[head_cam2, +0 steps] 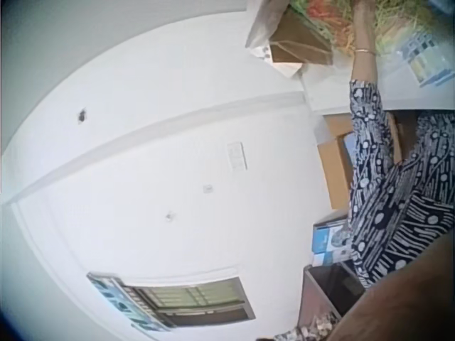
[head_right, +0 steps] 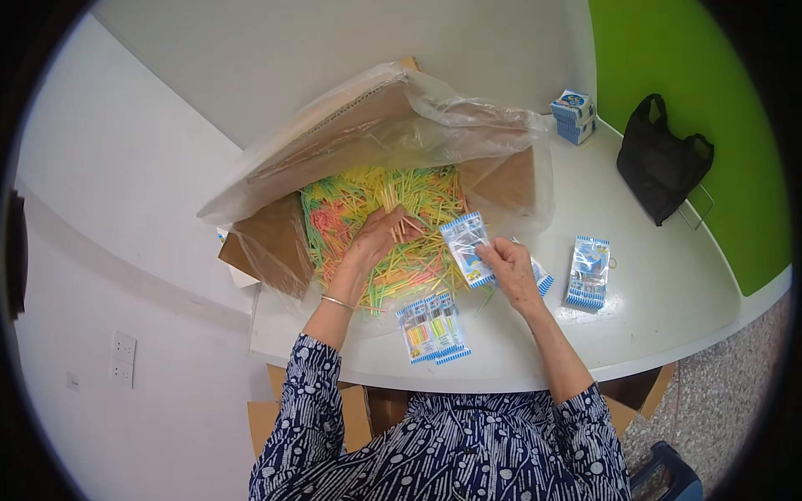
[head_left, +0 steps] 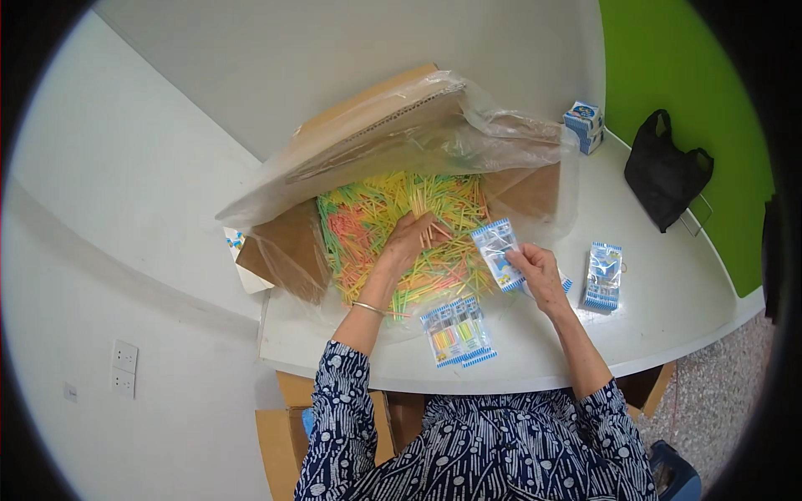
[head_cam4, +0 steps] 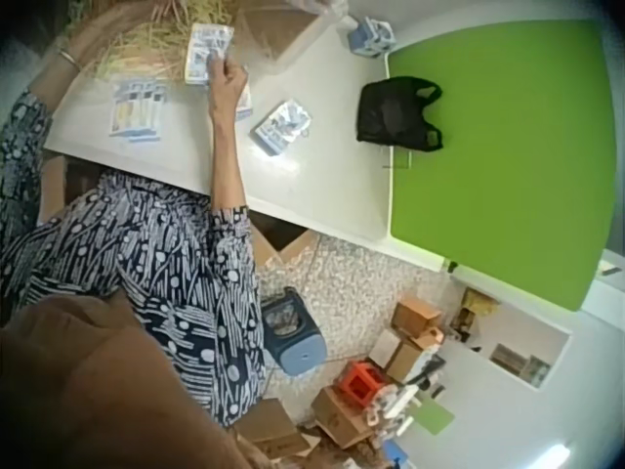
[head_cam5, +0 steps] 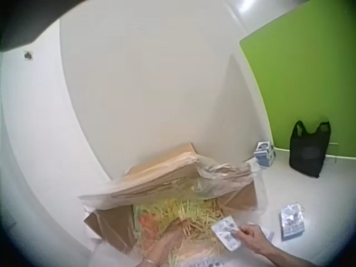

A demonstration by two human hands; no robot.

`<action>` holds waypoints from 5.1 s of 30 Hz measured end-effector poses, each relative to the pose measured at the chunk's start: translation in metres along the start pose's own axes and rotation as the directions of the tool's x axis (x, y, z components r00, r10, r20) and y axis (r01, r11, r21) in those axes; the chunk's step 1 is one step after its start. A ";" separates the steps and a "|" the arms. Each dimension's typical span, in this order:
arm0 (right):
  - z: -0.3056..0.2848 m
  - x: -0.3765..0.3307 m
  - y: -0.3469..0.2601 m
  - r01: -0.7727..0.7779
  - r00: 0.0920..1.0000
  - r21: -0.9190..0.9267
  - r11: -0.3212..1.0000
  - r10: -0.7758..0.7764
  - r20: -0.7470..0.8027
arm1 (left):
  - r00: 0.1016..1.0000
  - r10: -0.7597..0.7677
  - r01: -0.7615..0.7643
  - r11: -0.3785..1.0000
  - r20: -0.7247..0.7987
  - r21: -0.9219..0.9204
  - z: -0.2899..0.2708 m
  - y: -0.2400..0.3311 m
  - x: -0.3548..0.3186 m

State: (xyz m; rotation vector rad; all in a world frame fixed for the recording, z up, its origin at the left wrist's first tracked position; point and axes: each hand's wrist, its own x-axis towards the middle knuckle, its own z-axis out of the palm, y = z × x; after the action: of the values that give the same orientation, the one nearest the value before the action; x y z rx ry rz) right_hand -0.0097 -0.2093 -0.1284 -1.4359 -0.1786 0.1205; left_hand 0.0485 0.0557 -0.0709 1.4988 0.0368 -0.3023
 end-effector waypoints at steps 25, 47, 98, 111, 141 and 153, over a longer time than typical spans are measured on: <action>0.004 -0.012 0.012 -0.197 0.963 0.114 0.974 0.170 0.211 | 0.984 0.106 -0.164 0.854 -0.144 -0.493 0.046 -0.017 -0.004; 0.000 -0.015 0.005 -0.198 0.910 0.068 0.978 0.157 0.383 | 0.997 0.067 -0.071 0.969 -0.022 -0.239 0.082 -0.004 -0.045; 0.000 -0.020 0.004 -0.036 0.900 -0.075 0.997 0.065 0.431 | 0.977 0.196 -0.208 0.965 -0.088 -0.162 0.104 -0.019 -0.068; 0.002 -0.020 -0.002 -0.036 0.905 -0.079 0.996 0.066 0.420 | 0.946 0.226 -0.282 0.926 -0.231 -0.252 0.108 -0.026 -0.075; 0.033 0.018 -0.007 0.086 0.961 -0.085 0.993 -0.060 0.272 | 0.981 0.195 -0.187 0.941 0.002 -0.281 0.050 -0.018 -0.032; 0.031 0.038 0.000 0.094 0.968 -0.073 0.993 -0.074 0.239 | 0.924 0.348 -0.288 0.906 -0.159 0.310 0.029 0.016 -0.035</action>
State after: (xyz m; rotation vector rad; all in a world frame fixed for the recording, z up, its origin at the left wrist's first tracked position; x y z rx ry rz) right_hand 0.0216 -0.1717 -0.1226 -1.4930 -0.4440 0.2162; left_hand 0.0139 0.0338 -0.0455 1.7857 -0.0874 0.1251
